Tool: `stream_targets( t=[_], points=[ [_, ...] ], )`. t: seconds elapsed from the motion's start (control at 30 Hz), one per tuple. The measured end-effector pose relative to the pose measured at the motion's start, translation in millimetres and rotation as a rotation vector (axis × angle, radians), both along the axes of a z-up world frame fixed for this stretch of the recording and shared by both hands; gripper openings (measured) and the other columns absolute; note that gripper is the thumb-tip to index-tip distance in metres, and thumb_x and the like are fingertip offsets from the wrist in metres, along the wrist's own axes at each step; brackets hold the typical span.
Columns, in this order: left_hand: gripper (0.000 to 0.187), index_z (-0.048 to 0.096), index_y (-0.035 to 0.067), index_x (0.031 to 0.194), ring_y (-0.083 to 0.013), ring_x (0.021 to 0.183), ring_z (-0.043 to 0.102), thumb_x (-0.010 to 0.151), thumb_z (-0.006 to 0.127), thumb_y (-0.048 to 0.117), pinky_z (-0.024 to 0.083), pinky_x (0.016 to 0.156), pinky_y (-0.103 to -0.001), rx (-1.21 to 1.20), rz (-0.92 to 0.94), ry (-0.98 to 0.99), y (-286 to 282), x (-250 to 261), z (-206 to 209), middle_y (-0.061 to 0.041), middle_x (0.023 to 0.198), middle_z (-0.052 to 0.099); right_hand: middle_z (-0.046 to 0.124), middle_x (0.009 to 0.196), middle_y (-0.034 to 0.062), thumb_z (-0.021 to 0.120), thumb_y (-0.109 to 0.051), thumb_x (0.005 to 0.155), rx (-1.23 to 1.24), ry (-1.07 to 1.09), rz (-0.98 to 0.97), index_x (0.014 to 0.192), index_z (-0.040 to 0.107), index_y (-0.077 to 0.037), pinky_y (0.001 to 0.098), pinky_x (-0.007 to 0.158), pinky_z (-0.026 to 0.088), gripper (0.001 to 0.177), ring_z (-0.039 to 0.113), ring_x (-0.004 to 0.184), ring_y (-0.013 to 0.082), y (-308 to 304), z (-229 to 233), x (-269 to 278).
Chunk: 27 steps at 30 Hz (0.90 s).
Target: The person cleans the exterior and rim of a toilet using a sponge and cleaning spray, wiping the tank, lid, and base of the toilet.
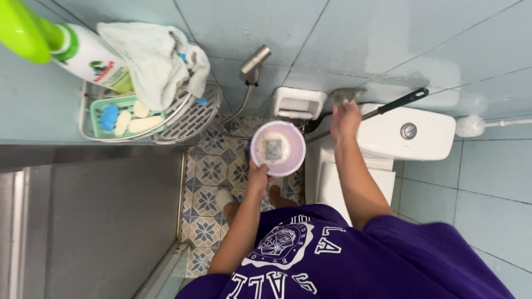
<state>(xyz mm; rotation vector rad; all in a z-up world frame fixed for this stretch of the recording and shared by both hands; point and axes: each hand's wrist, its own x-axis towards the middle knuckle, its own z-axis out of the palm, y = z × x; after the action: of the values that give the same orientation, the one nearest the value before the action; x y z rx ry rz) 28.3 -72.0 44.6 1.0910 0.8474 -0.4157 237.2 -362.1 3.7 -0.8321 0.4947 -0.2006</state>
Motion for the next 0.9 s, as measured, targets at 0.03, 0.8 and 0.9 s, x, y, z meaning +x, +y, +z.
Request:
stream_targets(
  t=[0.03,0.8,0.9],
  points=[
    [0.074,0.024,0.032,0.156,-0.0211,0.106,0.067,0.09,0.042,0.003,0.06,0.072,-0.034,0.002,0.002,-0.007,2.5,4.1,3.7,-0.007,0.14,0.055,0.068,0.11,0.0072,0.048,-0.01,0.099,0.002,-0.007,0.002,0.117,0.064,-0.004,0.0341,0.085,0.059,0.025,0.065,0.104,0.022,7.2,6.7,-16.6],
    [0.07,0.028,0.027,0.157,-0.0282,0.114,0.068,0.092,0.047,0.007,0.063,0.081,-0.041,0.038,-0.168,-0.043,123.6,-8.9,18.5,-0.013,0.144,0.054,0.071,0.079,0.0109,0.061,-0.024,0.097,-1.096,0.142,0.446,0.098,0.063,-0.002,0.037,0.063,0.056,0.021,0.069,0.071,0.0232,195.0,128.6,-69.1],
    [0.072,0.028,0.03,0.156,-0.0255,0.114,0.067,0.091,0.047,0.006,0.062,0.079,-0.039,0.03,-0.124,-0.075,139.8,-16.0,31.9,-0.011,0.145,0.054,0.073,0.101,0.0111,0.073,-0.016,0.092,-0.778,-0.275,-0.015,0.114,0.062,-0.003,0.0329,0.082,0.055,0.028,0.069,0.09,0.0183,220.1,185.4,-24.2]
  ],
)
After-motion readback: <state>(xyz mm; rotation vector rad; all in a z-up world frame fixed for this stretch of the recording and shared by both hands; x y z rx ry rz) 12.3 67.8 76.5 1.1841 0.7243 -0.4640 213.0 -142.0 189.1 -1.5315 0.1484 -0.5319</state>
